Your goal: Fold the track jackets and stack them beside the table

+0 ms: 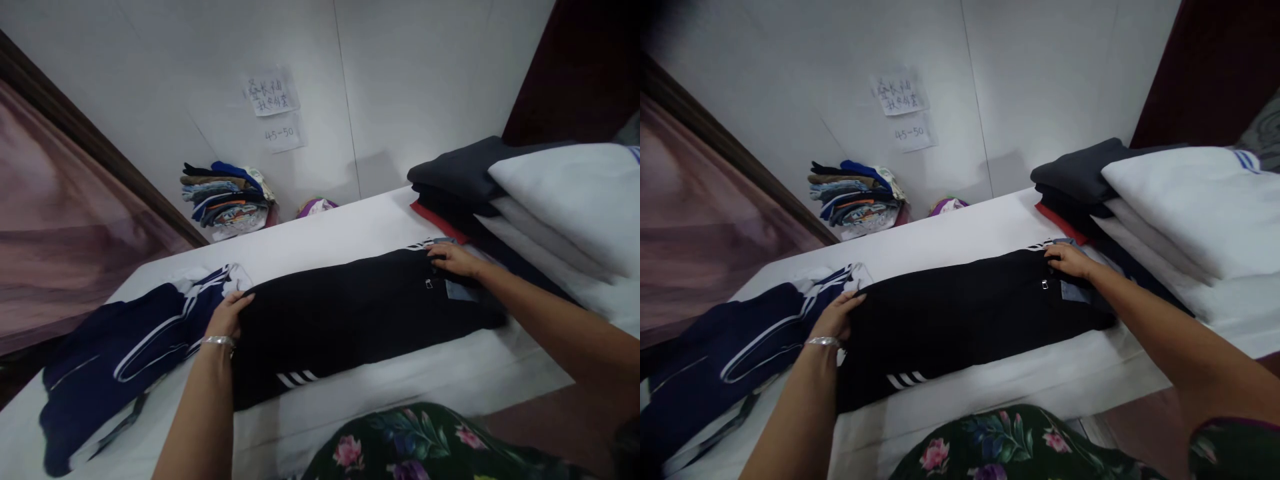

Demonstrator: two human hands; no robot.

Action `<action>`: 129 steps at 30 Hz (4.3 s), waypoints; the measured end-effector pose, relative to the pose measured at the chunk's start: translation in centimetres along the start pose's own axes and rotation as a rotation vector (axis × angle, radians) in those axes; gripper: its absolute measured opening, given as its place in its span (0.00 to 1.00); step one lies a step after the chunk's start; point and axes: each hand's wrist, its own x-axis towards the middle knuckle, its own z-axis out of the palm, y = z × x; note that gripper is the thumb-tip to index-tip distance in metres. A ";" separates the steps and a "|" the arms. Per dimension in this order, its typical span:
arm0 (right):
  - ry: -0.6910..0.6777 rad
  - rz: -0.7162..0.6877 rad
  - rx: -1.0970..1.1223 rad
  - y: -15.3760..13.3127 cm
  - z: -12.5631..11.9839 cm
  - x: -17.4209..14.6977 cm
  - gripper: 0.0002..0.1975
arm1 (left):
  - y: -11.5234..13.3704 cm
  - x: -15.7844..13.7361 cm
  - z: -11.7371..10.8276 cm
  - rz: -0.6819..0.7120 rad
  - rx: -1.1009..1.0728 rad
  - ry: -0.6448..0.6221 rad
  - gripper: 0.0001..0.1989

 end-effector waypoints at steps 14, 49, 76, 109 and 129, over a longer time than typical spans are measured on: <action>0.077 0.302 0.221 -0.7 1.0 2.5 0.16 | -4.6 5.9 2.0 0.077 0.877 0.166 0.16; -0.099 0.396 -0.414 -4.2 5.3 2.1 0.36 | -7.6 0.5 9.6 0.484 1.502 -0.283 0.34; -0.209 0.115 -0.256 -17.1 10.5 0.0 0.35 | -7.8 0.7 9.7 0.517 1.480 -0.268 0.34; 0.274 0.360 -0.213 -7.7 2.9 -15.2 0.19 | -10.3 -11.0 5.6 0.937 1.087 -0.467 0.21; 0.250 -0.145 -0.114 -15.9 7.4 -10.4 0.22 | -11.1 -12.1 6.0 0.989 1.028 -0.407 0.14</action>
